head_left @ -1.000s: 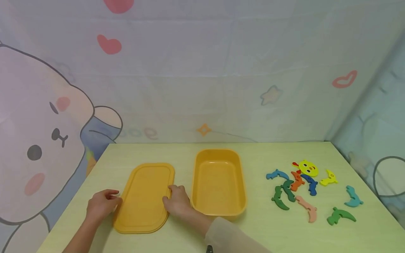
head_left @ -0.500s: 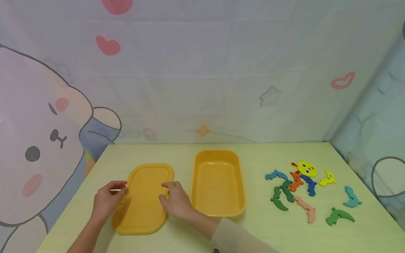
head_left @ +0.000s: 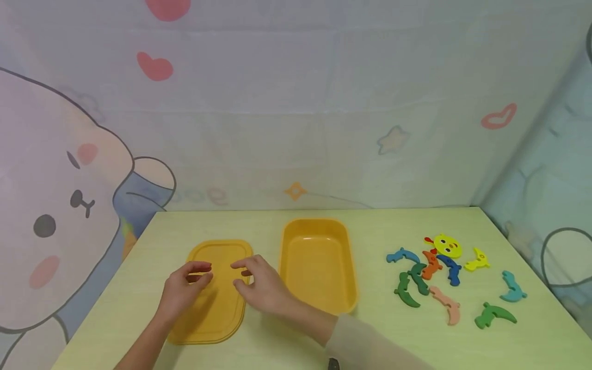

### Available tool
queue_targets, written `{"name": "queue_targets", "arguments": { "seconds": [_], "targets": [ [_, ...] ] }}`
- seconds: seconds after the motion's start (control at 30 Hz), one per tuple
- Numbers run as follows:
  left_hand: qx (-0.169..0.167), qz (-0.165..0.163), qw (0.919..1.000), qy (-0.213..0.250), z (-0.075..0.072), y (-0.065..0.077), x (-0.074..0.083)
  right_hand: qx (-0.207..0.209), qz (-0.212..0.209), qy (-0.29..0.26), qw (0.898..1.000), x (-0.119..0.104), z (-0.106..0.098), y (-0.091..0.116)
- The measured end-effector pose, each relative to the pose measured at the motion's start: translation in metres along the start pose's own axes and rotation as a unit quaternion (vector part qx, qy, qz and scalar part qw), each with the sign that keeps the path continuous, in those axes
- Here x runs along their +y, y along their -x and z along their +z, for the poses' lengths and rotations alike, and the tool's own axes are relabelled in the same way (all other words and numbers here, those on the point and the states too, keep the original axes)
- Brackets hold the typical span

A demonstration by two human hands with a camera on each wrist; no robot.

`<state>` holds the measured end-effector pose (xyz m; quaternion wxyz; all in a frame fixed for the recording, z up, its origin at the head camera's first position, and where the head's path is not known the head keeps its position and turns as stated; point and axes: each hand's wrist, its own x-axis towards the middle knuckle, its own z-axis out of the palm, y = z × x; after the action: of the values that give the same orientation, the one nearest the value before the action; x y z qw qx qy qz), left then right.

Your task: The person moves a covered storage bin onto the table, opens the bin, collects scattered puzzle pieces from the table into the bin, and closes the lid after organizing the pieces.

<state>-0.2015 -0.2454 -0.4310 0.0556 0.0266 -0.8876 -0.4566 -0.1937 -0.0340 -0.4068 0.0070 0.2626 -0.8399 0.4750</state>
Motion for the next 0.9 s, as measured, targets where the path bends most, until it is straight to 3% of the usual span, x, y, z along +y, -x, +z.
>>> {"name": "queue_targets", "arguments": {
  "seconds": [0.17, 0.37, 0.7, 0.9],
  "targets": [
    [-0.007, 0.009, 0.9999, 0.006, 0.014, 0.001, 0.010, -0.013, -0.046, 0.004, 0.999, 0.004, -0.012, 0.002],
    [-0.022, 0.020, 0.9990, 0.031, 0.031, 0.004, 0.017, -0.025, -0.086, 0.050, 0.995, 0.010, -0.026, 0.008],
    [-0.045, 0.023, 0.9939, 0.098, 0.054, 0.010, 0.035, -0.029, -0.155, 0.133, 0.978, 0.011, -0.051, 0.020],
    [-0.056, 0.017, 0.9904, 0.125, 0.063, 0.008, 0.042, -0.043, -0.159, 0.167, 0.972, 0.016, -0.066, 0.028]
  ]
}}
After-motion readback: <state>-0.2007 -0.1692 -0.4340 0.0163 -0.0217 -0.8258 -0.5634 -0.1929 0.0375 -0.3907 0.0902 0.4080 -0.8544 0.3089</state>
